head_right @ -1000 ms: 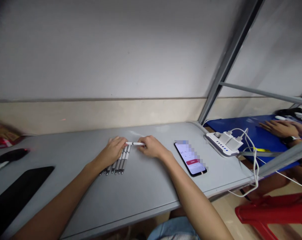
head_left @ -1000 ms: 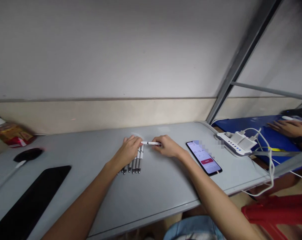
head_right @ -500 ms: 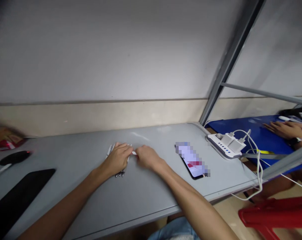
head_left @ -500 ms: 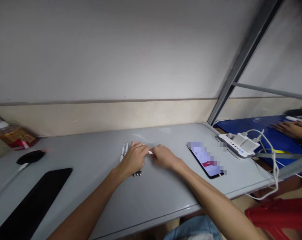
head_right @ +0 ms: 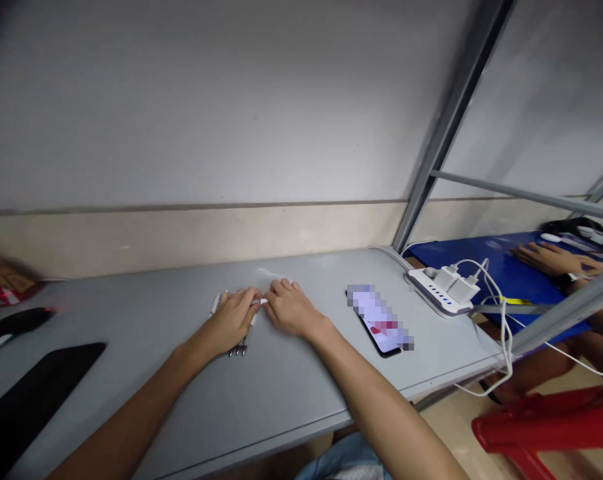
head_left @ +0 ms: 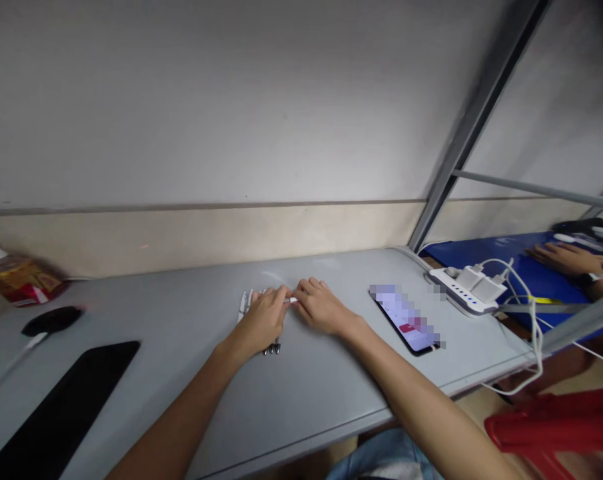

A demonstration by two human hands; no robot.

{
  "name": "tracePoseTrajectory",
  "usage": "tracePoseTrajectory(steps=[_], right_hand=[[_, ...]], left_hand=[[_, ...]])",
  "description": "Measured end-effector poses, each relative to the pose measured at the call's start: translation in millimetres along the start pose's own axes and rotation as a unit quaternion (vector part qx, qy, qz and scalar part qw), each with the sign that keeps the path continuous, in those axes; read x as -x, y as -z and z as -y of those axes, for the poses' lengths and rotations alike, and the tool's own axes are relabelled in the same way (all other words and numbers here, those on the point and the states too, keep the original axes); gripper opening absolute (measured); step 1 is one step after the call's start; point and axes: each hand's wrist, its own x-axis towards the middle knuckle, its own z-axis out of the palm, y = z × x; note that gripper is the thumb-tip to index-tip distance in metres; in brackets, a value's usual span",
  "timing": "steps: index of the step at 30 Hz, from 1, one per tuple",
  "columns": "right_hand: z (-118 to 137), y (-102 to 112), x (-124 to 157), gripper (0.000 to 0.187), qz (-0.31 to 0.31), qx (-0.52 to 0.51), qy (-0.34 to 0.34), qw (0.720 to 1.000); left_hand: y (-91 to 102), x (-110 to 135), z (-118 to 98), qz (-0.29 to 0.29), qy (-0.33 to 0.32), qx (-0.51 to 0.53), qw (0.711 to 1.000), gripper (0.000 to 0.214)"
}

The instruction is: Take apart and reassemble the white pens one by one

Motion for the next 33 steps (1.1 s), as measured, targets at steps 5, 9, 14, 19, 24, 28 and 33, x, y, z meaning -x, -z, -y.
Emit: tracePoseTrajectory(steps=[5,9,14,19,24,28,33], right_hand=[[-2.1,3.4,1.9,0.018,0.028,-0.033,-0.028,0.999],[-0.2,3.4,2.8,0.021,0.015,-0.057,-0.055,0.997],[1.8,2.4,2.7,0.029,-0.021,-0.066,-0.019,0.997],[-3.3,-0.6,4.5,0.017,-0.023,-0.096,-0.038,0.994],[-3.9,-2.7,5.4,0.023,-0.018,-0.094,-0.014,0.995],[-1.7,-3.6,4.4,0.024,-0.025,-0.077,-0.022,0.996],[-4.9,-6.4,2.3,0.014,-0.069,-0.076,-0.021,0.995]], left_hand=[[-4.2,-0.9,0.7,0.009,-0.022,-0.009,1.000,0.026],[-8.2,-2.2,-0.6,-0.018,-0.013,-0.029,0.999,0.025],[-4.8,-2.1,-1.0,-0.014,0.015,-0.043,0.999,0.024],[1.3,1.8,-3.4,-0.010,-0.015,-0.010,1.000,0.021],[-1.8,0.7,0.8,-0.004,-0.031,-0.029,0.999,0.022],[-5.0,-0.7,3.2,-0.021,-0.019,-0.049,0.998,0.023],[-3.2,0.3,-3.6,-0.015,-0.007,-0.050,0.999,0.025]])
